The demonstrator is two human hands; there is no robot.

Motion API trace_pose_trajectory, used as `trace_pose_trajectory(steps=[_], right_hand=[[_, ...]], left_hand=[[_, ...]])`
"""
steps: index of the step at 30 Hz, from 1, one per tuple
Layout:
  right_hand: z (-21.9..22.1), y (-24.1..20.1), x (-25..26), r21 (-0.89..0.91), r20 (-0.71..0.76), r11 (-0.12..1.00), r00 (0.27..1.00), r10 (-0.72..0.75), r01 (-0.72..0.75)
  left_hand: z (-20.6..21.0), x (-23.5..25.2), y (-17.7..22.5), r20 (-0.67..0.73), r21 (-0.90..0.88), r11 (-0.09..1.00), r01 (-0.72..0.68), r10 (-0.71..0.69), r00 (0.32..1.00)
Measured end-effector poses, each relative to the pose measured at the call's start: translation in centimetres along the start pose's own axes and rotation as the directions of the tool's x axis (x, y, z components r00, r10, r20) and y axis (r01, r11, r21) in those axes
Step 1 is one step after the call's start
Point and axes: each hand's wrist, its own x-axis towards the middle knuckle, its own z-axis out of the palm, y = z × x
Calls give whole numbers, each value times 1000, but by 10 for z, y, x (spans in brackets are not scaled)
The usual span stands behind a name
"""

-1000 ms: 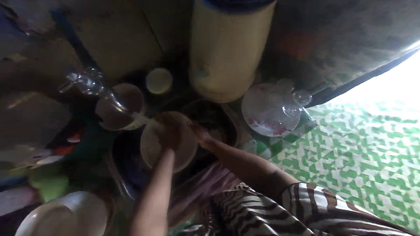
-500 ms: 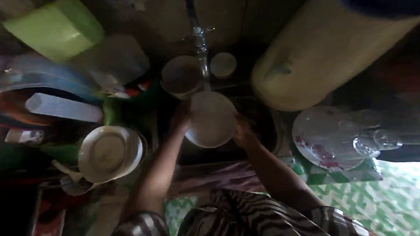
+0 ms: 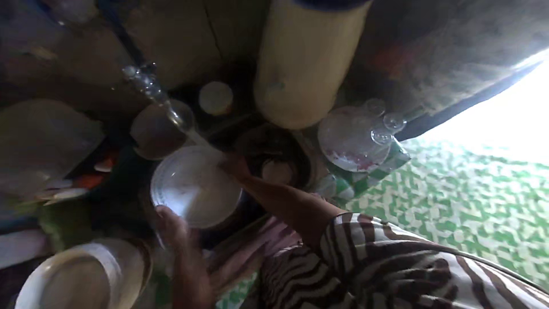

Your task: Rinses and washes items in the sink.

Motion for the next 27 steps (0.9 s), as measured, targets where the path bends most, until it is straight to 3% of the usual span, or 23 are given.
trace_pose_trajectory(steps=[2, 4, 6, 8, 10, 13, 15, 19, 24, 27], right_hand=[[-9, -11, 7, -166, 18, 983, 997, -70, 72], [-26, -25, 10, -238, 77, 965, 993, -94, 109], [-47, -42, 8, -242, 97, 966, 993, -71, 93], [-68, -56, 2, -239, 70, 965, 993, -94, 109], [-93, -76, -16, -225, 44, 963, 989, -140, 146], [-126, -104, -47, -278, -40, 924, 958, -285, 263], [-141, -115, -60, -370, -98, 865, 911, -400, 340], [-147, -97, -51, -469, -276, 814, 819, -503, 342], [-120, -58, -40, -200, -299, 963, 925, -236, 181], [-95, -47, -55, 58, -187, 997, 981, -41, 53]], left_hand=[[6, 1, -19, 58, -222, 975, 0, 13, 998], [18, -1, -33, 85, -292, 954, 75, -52, 995], [33, 2, -47, 100, -284, 954, 97, -71, 992], [50, 4, -55, 105, -445, 875, 188, -158, 982], [59, 4, -65, 189, -549, 804, 228, -146, 971], [65, 6, -78, 193, -536, 807, 246, -166, 967], [67, 9, -79, 152, -448, 829, 335, -299, 942], [67, 13, -73, 231, -467, 724, 508, -455, 860], [64, 18, -59, 276, -436, 681, 589, -522, 807], [59, 29, -66, 280, -257, 780, 571, -505, 816]])
